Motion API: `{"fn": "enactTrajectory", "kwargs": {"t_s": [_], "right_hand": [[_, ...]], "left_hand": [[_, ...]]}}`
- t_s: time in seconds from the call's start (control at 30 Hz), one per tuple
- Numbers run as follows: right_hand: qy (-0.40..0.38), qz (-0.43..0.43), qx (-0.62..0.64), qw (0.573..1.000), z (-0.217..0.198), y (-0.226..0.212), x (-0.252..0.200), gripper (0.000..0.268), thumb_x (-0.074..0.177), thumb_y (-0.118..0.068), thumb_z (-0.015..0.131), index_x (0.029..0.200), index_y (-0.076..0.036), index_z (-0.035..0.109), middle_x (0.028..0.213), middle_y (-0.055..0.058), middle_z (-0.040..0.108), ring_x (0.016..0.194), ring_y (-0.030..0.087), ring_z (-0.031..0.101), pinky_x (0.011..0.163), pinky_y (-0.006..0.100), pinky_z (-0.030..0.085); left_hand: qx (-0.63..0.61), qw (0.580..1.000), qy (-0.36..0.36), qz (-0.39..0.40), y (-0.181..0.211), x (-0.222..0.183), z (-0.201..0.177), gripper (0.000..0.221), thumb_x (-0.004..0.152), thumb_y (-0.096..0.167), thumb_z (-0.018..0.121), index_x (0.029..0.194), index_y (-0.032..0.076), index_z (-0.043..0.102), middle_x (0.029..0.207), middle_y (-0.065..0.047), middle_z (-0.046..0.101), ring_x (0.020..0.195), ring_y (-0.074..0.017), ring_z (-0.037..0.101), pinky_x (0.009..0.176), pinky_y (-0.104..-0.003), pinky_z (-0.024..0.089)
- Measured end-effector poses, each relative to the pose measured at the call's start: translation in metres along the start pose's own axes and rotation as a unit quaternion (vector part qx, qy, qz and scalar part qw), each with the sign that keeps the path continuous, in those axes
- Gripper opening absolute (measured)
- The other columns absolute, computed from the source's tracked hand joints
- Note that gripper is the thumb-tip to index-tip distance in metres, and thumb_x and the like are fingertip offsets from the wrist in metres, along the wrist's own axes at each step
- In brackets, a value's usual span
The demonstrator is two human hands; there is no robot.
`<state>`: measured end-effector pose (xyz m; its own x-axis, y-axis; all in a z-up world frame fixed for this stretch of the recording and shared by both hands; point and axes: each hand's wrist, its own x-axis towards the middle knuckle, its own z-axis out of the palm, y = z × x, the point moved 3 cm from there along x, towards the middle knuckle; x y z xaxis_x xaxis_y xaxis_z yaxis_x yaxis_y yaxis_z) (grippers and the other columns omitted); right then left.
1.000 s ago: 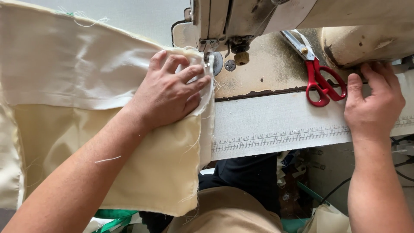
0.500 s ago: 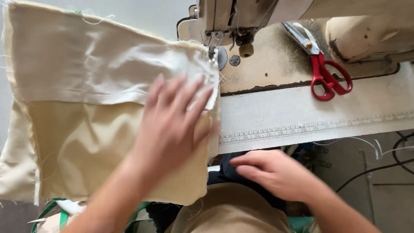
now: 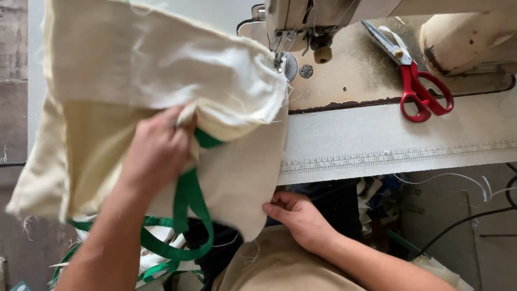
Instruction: Sewing and trimming a tote bag using an industrial sewing machine and scissors.
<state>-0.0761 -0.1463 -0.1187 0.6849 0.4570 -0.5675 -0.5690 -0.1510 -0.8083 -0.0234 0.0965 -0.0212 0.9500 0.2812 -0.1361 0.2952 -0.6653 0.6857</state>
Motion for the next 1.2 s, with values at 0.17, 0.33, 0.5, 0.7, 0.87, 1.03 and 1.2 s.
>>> {"fn": "enactTrajectory", "kwargs": {"t_s": [0.17,0.33,0.5,0.7,0.87,1.03,1.2], "right_hand": [[-0.032,0.036,0.097,0.994,0.031,-0.018,-0.003,0.038,0.076,-0.023,0.059,0.106,0.001,0.054,0.095,0.021,0.069,0.086,0.030,0.070,0.075,0.030,0.053],[-0.088,0.121,0.023,0.988,0.065,-0.019,0.012,0.051,0.078,-0.041,0.046,0.124,-0.021,0.053,0.128,-0.006,0.056,0.121,0.012,0.049,0.089,0.032,0.039],[-0.110,0.164,0.156,0.968,0.094,-0.002,0.020,0.047,0.072,-0.047,0.054,0.109,-0.018,0.059,0.118,-0.006,0.061,0.111,0.012,0.054,0.086,0.032,0.033],[-0.049,0.145,0.017,0.988,0.051,-0.023,-0.007,0.030,0.078,-0.027,0.061,0.089,0.000,0.067,0.092,0.007,0.067,0.085,0.014,0.059,0.083,0.027,0.045],[0.008,0.021,-0.461,0.887,-0.002,-0.087,-0.017,0.031,0.068,-0.040,0.069,0.094,-0.025,0.072,0.098,-0.009,0.072,0.094,0.005,0.066,0.084,0.021,0.046],[0.224,-0.395,-0.481,0.750,-0.041,-0.118,0.015,0.044,0.086,-0.038,0.059,0.122,-0.017,0.047,0.072,-0.002,0.059,0.060,0.012,0.056,0.057,0.029,0.046],[0.187,-0.576,-0.491,0.626,-0.035,-0.120,0.025,0.031,0.084,0.004,0.060,0.111,-0.012,0.062,0.066,-0.004,0.053,0.058,0.015,0.044,0.063,0.031,0.034]], "left_hand": [[0.060,0.997,-0.050,0.002,0.016,0.050,-0.043,0.024,0.089,0.030,0.049,0.101,0.019,0.067,0.072,0.004,0.055,0.062,-0.0099,0.044,0.058,-0.028,0.039],[0.213,0.859,0.190,0.426,0.042,0.009,-0.080,0.038,0.087,-0.011,0.055,0.121,-0.006,0.071,0.109,-0.018,0.071,0.090,-0.0348,0.065,0.077,-0.040,0.047],[0.245,0.806,0.224,0.490,0.064,-0.007,-0.070,0.033,0.086,-0.002,0.055,0.117,0.000,0.066,0.095,-0.011,0.063,0.083,-0.0283,0.060,0.074,-0.037,0.047],[0.336,0.682,0.314,0.569,0.068,-0.004,-0.071,0.009,0.110,0.008,0.071,0.107,0.015,0.075,0.080,0.001,0.060,0.058,-0.0100,0.051,0.050,-0.026,0.033],[0.380,0.650,0.290,0.591,0.093,-0.031,-0.067,0.015,0.103,0.006,0.079,0.103,0.021,0.075,0.073,0.001,0.055,0.054,-0.0131,0.044,0.049,-0.027,0.032],[0.290,0.656,0.117,0.687,0.120,-0.067,-0.033,0.025,0.090,0.011,0.039,0.092,0.008,0.064,0.055,0.000,0.037,0.043,-0.0131,0.033,0.042,-0.025,0.023],[0.275,0.710,0.126,0.636,0.105,-0.059,0.010,0.016,0.088,0.011,0.045,0.094,0.012,0.060,0.071,-0.001,0.046,0.049,-0.0149,0.038,0.045,-0.027,0.027]]}}
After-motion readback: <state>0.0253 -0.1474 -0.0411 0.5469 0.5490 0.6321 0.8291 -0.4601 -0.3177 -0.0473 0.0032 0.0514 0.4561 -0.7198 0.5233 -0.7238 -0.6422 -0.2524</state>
